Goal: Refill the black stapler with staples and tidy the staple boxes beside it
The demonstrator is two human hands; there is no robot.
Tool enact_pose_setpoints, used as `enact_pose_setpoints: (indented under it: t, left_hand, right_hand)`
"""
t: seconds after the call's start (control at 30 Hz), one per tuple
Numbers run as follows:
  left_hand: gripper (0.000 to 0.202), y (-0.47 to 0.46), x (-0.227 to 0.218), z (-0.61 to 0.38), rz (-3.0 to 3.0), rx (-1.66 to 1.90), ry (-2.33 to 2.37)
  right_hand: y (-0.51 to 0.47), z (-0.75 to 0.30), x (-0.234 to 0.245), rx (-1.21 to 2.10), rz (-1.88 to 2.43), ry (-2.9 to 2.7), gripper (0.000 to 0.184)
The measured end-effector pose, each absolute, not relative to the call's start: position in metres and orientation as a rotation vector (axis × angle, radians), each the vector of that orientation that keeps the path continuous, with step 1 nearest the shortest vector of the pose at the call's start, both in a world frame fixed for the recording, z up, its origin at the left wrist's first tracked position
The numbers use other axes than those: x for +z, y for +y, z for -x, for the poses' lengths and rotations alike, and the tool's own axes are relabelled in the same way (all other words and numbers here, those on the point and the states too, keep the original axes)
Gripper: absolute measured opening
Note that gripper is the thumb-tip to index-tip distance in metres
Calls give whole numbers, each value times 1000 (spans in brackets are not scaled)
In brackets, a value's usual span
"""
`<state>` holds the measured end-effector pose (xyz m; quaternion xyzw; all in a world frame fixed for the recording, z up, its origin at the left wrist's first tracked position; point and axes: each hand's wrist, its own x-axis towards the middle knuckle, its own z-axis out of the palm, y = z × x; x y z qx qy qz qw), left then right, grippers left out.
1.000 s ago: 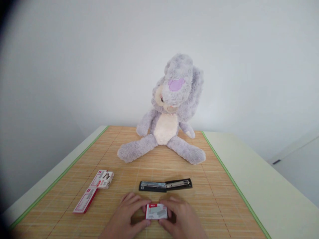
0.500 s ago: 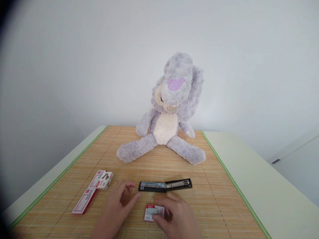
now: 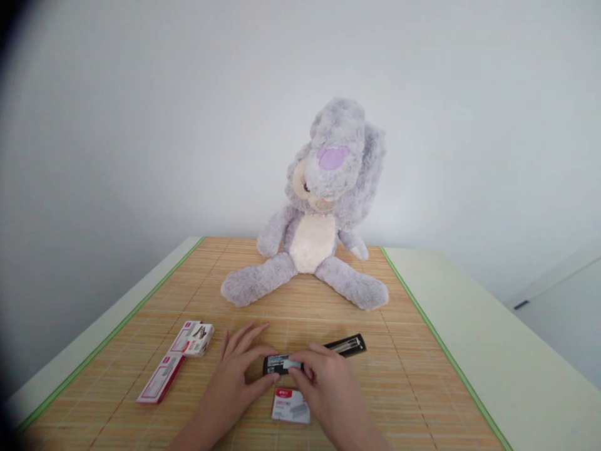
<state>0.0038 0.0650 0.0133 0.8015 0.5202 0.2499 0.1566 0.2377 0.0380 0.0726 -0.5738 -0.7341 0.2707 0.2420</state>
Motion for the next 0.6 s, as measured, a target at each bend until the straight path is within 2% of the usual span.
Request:
enact_pose_setpoints:
  t: [0.6]
  left_hand:
    - [32,58,19,-7,-2251,626,1482]
  right_hand:
    - [46,-232,83,696,1645,-2169,13]
